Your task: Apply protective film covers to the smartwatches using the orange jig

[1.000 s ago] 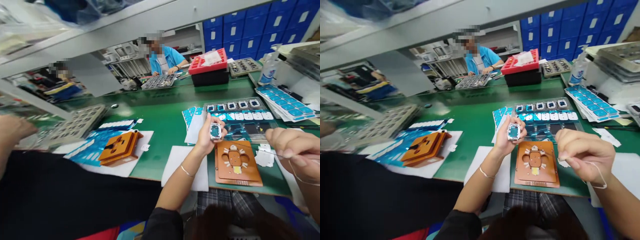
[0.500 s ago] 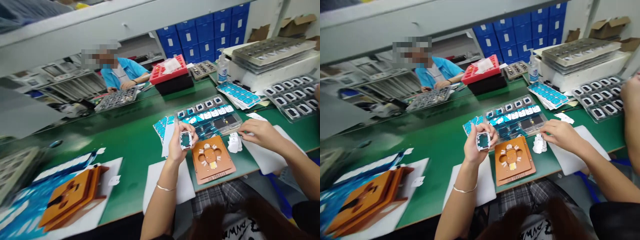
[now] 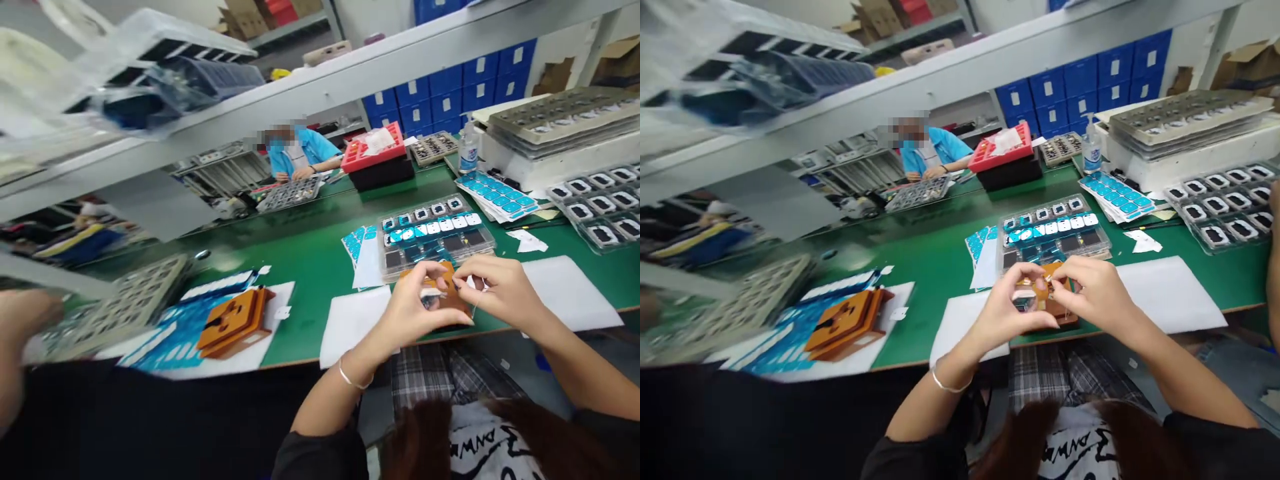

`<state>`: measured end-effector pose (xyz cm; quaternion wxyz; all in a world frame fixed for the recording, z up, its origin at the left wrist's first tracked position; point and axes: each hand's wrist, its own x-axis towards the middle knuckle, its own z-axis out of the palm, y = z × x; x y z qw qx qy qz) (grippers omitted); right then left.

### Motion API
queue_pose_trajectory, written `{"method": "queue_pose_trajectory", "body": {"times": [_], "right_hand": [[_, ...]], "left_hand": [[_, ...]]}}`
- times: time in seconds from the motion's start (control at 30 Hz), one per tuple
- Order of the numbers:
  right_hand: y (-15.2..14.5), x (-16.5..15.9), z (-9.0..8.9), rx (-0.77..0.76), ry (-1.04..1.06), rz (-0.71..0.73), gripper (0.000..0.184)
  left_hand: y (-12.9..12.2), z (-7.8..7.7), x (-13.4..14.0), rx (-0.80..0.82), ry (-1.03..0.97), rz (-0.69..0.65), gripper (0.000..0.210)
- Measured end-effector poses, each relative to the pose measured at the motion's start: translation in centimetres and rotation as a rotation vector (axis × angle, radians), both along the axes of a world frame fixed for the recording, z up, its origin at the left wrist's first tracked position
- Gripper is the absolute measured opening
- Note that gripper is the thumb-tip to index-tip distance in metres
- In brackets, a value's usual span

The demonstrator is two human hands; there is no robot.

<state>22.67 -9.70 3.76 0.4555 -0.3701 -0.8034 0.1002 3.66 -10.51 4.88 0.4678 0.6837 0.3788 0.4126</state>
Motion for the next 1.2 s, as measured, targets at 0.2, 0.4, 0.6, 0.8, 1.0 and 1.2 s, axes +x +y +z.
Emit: {"method": "queue_pose_trajectory", "body": {"times": [0.2, 0.4, 0.6, 0.8, 1.0, 1.2], "right_hand": [[-2.1, -3.8, -1.1, -0.364, 0.041, 0.255, 0.016], [-4.1, -6.4, -4.5, -1.007, -0.122, 0.785, 0.022], [-5.2, -5.5, -5.9, -1.074, -0.230, 0.923, 0.045], [-4.3, -2.6, -4.8, -0.872, -0.320, 0.820, 0.038], [-3.8, -1.4, -3.5, -0.733, -0.337, 0.742, 0.041], [-2.8, 0.7, -6.2, -0.660, -0.361, 0.577, 0.048]], "left_hand": [[-7.3, -4.1, -1.7, 0.448, 0.229, 0.415, 0.017], [-15.3, -10.3, -4.7, 0.542, 0.376, 0.652, 0.015], [-22.9, -19.9, -10.9, -0.208, 0.700, 1.093, 0.014], [-30.6, -30.1, -14.7, -0.927, 0.851, 1.234, 0.037], [-32.0, -35.2, -15.6, -1.230, 0.865, 1.089, 0.037], [-32.2, -36.2, -16.1, -1.304, 0.788, 1.029, 0.039]]}}
